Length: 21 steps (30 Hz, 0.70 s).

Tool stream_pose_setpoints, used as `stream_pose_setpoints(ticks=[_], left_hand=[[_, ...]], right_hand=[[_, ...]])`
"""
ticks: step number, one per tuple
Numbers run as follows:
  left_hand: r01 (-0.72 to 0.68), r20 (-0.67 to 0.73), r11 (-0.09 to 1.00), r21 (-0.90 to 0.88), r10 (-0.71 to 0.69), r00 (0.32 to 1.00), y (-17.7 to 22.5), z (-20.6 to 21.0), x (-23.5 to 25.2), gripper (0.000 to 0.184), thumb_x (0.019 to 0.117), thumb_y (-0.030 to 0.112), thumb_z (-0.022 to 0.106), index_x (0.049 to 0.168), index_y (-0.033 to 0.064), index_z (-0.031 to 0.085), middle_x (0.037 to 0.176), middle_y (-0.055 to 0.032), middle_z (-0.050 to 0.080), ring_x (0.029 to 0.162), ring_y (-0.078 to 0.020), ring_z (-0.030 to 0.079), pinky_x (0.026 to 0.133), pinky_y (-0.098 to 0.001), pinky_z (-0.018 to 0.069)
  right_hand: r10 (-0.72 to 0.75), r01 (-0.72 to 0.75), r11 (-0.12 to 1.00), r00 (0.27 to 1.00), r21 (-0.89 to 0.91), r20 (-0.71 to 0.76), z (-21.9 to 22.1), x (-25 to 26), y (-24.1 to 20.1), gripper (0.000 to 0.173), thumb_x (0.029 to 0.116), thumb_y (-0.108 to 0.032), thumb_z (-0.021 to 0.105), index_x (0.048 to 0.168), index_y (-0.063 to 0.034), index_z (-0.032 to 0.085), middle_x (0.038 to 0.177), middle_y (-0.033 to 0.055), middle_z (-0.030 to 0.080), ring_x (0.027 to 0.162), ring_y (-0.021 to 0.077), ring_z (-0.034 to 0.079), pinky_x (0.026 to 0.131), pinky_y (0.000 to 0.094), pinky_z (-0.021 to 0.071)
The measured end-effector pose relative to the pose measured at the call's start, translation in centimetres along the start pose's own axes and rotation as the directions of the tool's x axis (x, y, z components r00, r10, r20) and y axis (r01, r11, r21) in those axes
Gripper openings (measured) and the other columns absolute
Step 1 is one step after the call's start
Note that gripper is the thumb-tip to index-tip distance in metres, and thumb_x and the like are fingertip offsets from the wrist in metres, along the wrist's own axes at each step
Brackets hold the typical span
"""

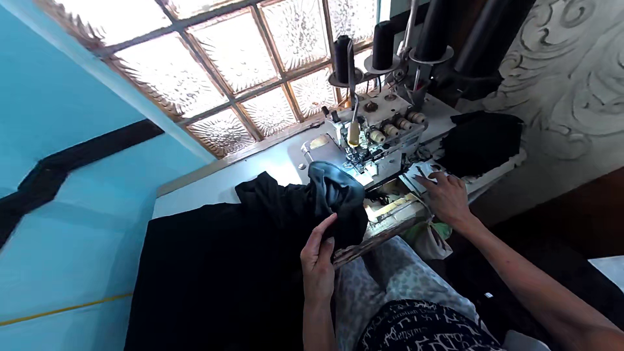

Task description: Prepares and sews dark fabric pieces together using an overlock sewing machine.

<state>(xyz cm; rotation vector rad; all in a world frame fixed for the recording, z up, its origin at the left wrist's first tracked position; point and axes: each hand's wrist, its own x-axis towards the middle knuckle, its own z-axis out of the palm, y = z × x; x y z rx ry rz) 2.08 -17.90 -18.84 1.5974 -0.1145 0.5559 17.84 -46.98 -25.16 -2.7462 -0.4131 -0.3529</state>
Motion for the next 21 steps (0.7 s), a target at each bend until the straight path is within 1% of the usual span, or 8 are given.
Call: stream_pose_setpoints(ticks=[2,4,6,8,11,14,17,21], left_hand=[[-0.034,0.078,0.999,-0.006,0.034,0.996,0.4,0.2,-0.1,0.038,0.0879,-0.010,0.047,0.121,-0.0065,0.067,0.125,-0.0050,0.070,0.120,-0.0065,0.062,0.102,-0.0250,0.0509],[-0.089,0.180,0.995,0.050,0.079,0.980,0.8,0.4,-0.2,0.024,0.0935,0.004,0.059,0.114,0.0002,0.071,0.118,-0.0007,0.072,0.117,-0.0052,0.063,0.103,-0.0250,0.0505],[-0.128,0.230,0.975,0.182,0.085,0.970,1.3,1.0,-0.4,0.023,0.0989,0.028,0.063,0.103,0.0087,0.075,0.105,0.0042,0.073,0.113,-0.0024,0.062,0.112,-0.0280,0.0426],[-0.170,0.219,0.938,0.302,0.105,0.970,1.7,1.8,-0.8,0.023,0.0961,0.029,0.067,0.090,0.0094,0.075,0.091,0.0043,0.073,0.103,-0.0016,0.066,0.116,-0.0337,0.0379],[-0.215,0.228,0.890,0.402,0.130,0.965,2.1,2.3,-1.3,0.014,0.0901,0.020,0.071,0.085,0.0082,0.074,0.086,0.0026,0.073,0.099,-0.0032,0.068,0.115,-0.0320,0.0400],[-0.236,0.205,0.876,0.420,0.162,0.965,2.4,2.1,-1.4,0.009,0.0892,0.017,0.072,0.085,0.0089,0.072,0.087,0.0033,0.071,0.099,-0.0028,0.066,0.111,-0.0273,0.0436],[-0.222,0.136,0.887,0.404,0.181,0.974,2.4,1.8,-1.3,0.004,0.0874,0.010,0.071,0.087,0.0060,0.071,0.092,0.0025,0.071,0.102,-0.0010,0.065,0.102,-0.0198,0.0486],[-0.182,0.060,0.917,0.354,0.172,0.983,2.4,1.6,-1.0,0.014,0.0853,0.001,0.071,0.098,-0.0024,0.070,0.100,-0.0006,0.070,0.103,0.0004,0.064,0.092,-0.0150,0.0530]], right_hand=[[0.052,-0.054,0.998,0.997,0.032,0.055,0.3,-0.3,0.4,0.037,0.0988,-0.003,0.059,0.134,-0.0097,0.068,0.137,0.0305,0.057,0.125,0.0557,0.052,0.101,0.0731,0.0362],[0.025,-0.029,0.991,0.999,0.132,0.031,-0.3,-0.3,-0.5,0.030,0.0982,-0.008,0.063,0.127,-0.0026,0.071,0.140,0.0309,0.056,0.133,0.0552,0.047,0.107,0.0740,0.0319],[-0.084,0.091,0.957,0.996,0.276,-0.035,-1.6,-0.1,-2.6,0.027,0.0956,-0.009,0.067,0.121,-0.0008,0.073,0.137,0.0291,0.059,0.128,0.0518,0.054,0.105,0.0698,0.0393],[-0.266,0.295,0.859,0.956,0.419,-0.128,-3.6,-0.1,-5.7,0.027,0.0931,-0.009,0.067,0.119,-0.0038,0.074,0.135,0.0234,0.062,0.123,0.0433,0.060,0.103,0.0611,0.0467],[-0.622,0.621,0.591,0.757,0.515,-0.200,-5.7,0.3,-10.0,0.031,0.0898,-0.014,0.060,0.116,-0.0110,0.076,0.136,0.0141,0.064,0.131,0.0339,0.055,0.109,0.0536,0.0430],[-0.822,0.657,0.427,0.569,0.621,-0.038,-6.0,1.1,-12.5,0.027,0.0833,-0.017,0.065,0.107,-0.0104,0.075,0.144,0.0128,0.060,0.146,0.0399,0.041,0.118,0.0643,0.0261],[-0.827,0.647,0.413,0.561,0.641,-0.034,-5.9,1.6,-13.6,0.016,0.0805,-0.014,0.071,0.094,-0.0056,0.072,0.117,0.0117,0.072,0.133,0.0371,0.055,0.118,0.0630,0.0279],[-0.787,0.691,0.376,0.590,0.617,-0.181,-5.6,1.4,-13.9,0.009,0.0903,-0.009,0.066,0.095,-0.0042,0.072,0.085,0.0073,0.072,0.091,0.0242,0.070,0.111,0.0548,0.0391]])
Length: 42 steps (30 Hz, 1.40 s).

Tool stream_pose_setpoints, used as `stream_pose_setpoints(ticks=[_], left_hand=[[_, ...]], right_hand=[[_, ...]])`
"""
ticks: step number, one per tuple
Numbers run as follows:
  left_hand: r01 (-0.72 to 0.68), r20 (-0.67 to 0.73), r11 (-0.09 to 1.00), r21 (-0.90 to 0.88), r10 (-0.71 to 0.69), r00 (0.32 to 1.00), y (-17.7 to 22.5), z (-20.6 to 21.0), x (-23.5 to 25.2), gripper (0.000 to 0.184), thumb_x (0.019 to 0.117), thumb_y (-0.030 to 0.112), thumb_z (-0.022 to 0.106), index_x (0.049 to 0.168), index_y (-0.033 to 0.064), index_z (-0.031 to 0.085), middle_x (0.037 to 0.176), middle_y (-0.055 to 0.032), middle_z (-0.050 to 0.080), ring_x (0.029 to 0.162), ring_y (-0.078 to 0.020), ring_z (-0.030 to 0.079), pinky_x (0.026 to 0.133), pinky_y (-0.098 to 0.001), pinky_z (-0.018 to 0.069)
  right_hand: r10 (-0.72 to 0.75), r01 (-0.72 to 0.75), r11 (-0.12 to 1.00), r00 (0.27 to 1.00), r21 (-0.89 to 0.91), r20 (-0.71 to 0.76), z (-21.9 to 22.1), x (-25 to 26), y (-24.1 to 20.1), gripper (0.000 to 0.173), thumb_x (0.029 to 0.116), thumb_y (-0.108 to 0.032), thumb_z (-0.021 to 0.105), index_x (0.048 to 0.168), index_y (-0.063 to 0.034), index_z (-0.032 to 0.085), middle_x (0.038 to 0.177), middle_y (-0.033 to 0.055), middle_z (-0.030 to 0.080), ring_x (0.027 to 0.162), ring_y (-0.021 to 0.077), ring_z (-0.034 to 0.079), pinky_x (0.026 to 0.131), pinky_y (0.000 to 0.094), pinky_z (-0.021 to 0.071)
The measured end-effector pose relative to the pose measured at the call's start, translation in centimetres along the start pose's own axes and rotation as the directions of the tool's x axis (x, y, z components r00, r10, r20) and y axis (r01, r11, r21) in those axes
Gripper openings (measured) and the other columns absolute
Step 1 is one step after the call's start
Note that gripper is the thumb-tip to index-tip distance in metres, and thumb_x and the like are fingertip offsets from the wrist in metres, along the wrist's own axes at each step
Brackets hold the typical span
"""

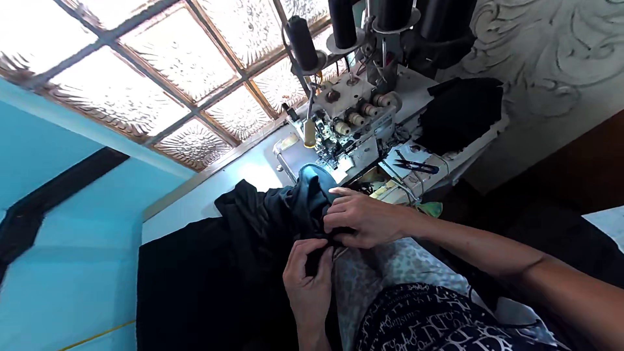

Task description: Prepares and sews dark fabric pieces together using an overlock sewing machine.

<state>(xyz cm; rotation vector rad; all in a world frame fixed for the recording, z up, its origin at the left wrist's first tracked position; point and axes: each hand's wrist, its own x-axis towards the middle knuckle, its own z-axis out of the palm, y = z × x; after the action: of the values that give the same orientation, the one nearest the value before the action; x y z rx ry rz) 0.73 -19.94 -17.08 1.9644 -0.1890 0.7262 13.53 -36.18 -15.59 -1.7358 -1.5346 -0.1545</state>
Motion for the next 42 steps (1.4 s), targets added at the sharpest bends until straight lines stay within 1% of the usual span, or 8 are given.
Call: stream_pose_setpoints(ticks=[4,7,14,29,33,36,40,42], left_hand=[[0.038,-0.054,0.990,0.139,-0.031,0.998,0.4,0.5,0.7,0.030,0.0839,0.002,0.069,0.110,-0.0119,0.066,0.102,-0.0085,0.069,0.098,0.0017,0.064,0.090,-0.0127,0.0510],[-0.017,-0.100,0.954,0.300,0.050,0.994,0.3,0.8,0.8,0.013,0.0857,0.005,0.069,0.091,-0.0049,0.075,0.086,-0.0082,0.066,0.091,-0.0027,0.060,0.087,-0.0112,0.0447],[-0.175,-0.095,0.937,0.304,0.212,0.973,0.5,2.4,0.1,0.013,0.0883,0.004,0.063,0.083,0.0033,0.074,0.075,-0.0042,0.059,0.083,-0.0055,0.057,0.090,-0.0170,0.0414],[-0.220,-0.047,0.797,0.563,0.297,0.954,-0.9,3.7,1.7,0.020,0.0953,0.008,0.059,0.088,0.0037,0.077,0.083,-0.0131,0.064,0.089,-0.0217,0.060,0.095,-0.0337,0.0404],[-0.228,-0.086,0.798,0.557,0.329,0.941,-0.8,3.6,2.9,0.021,0.0976,0.008,0.057,0.088,0.0043,0.075,0.088,-0.0126,0.064,0.095,-0.0216,0.061,0.101,-0.0359,0.0399],[-0.259,-0.098,0.831,0.492,0.348,0.932,0.1,3.7,3.2,0.023,0.1027,0.011,0.055,0.090,0.0074,0.073,0.094,-0.0089,0.068,0.105,-0.0184,0.064,0.111,-0.0388,0.0384],[-0.347,-0.030,0.851,0.395,0.389,0.921,2.0,4.2,2.3,0.025,0.1052,0.013,0.049,0.090,0.0119,0.069,0.097,-0.0041,0.069,0.104,-0.0153,0.064,0.111,-0.0411,0.0380],[-0.362,0.035,0.882,0.303,0.369,0.929,2.9,4.5,1.5,0.030,0.1071,0.016,0.042,0.086,0.0132,0.063,0.095,-0.0028,0.068,0.103,-0.0139,0.064,0.113,-0.0404,0.0375]], right_hand=[[0.001,-0.001,1.000,0.999,-0.003,-0.055,0.2,-0.2,0.0,0.009,0.0954,-0.011,0.065,0.098,-0.0040,0.072,0.084,0.0061,0.072,0.089,0.0215,0.070,0.109,0.0475,0.0420],[0.038,-0.042,0.997,0.998,-0.069,-0.059,0.1,-0.6,0.0,0.009,0.0914,-0.014,0.073,0.095,-0.0059,0.074,0.085,0.0062,0.072,0.093,0.0240,0.070,0.108,0.0485,0.0440],[0.027,-0.122,0.939,0.959,-0.322,-0.284,0.9,-1.2,1.3,0.010,0.0822,-0.003,0.069,0.088,-0.0078,0.076,0.080,0.0073,0.071,0.084,0.0271,0.070,0.103,0.0545,0.0461],[0.377,-0.464,0.881,0.804,-0.089,-0.459,-1.7,-2.1,4.6,0.008,0.0803,-0.006,0.073,0.079,-0.0006,0.068,0.067,0.0105,0.063,0.068,0.0256,0.063,0.089,0.0516,0.0456],[0.328,-0.291,0.942,0.903,0.166,-0.278,-2.8,-2.7,3.6,0.037,0.0690,0.006,0.075,0.105,0.0009,0.072,0.109,0.0161,0.066,0.105,0.0269,0.064,0.091,0.0420,0.0540],[0.182,-0.087,0.913,0.962,0.399,-0.206,-2.7,-2.3,1.9,0.032,0.0808,-0.001,0.066,0.112,0.0057,0.069,0.129,0.0189,0.065,0.124,0.0240,0.061,0.104,0.0360,0.0517],[0.219,-0.158,0.847,0.974,0.507,-0.062,-1.5,-2.3,1.7,0.029,0.0964,-0.002,0.044,0.101,0.0033,0.072,0.091,0.0054,0.071,0.083,0.0040,0.064,0.074,0.0216,0.0524],[0.268,-0.259,0.852,0.962,0.454,0.046,-0.1,-2.0,1.6,0.026,0.1013,-0.002,0.047,0.108,0.0061,0.071,0.093,0.0117,0.071,0.084,0.0112,0.066,0.078,0.0280,0.0549]])
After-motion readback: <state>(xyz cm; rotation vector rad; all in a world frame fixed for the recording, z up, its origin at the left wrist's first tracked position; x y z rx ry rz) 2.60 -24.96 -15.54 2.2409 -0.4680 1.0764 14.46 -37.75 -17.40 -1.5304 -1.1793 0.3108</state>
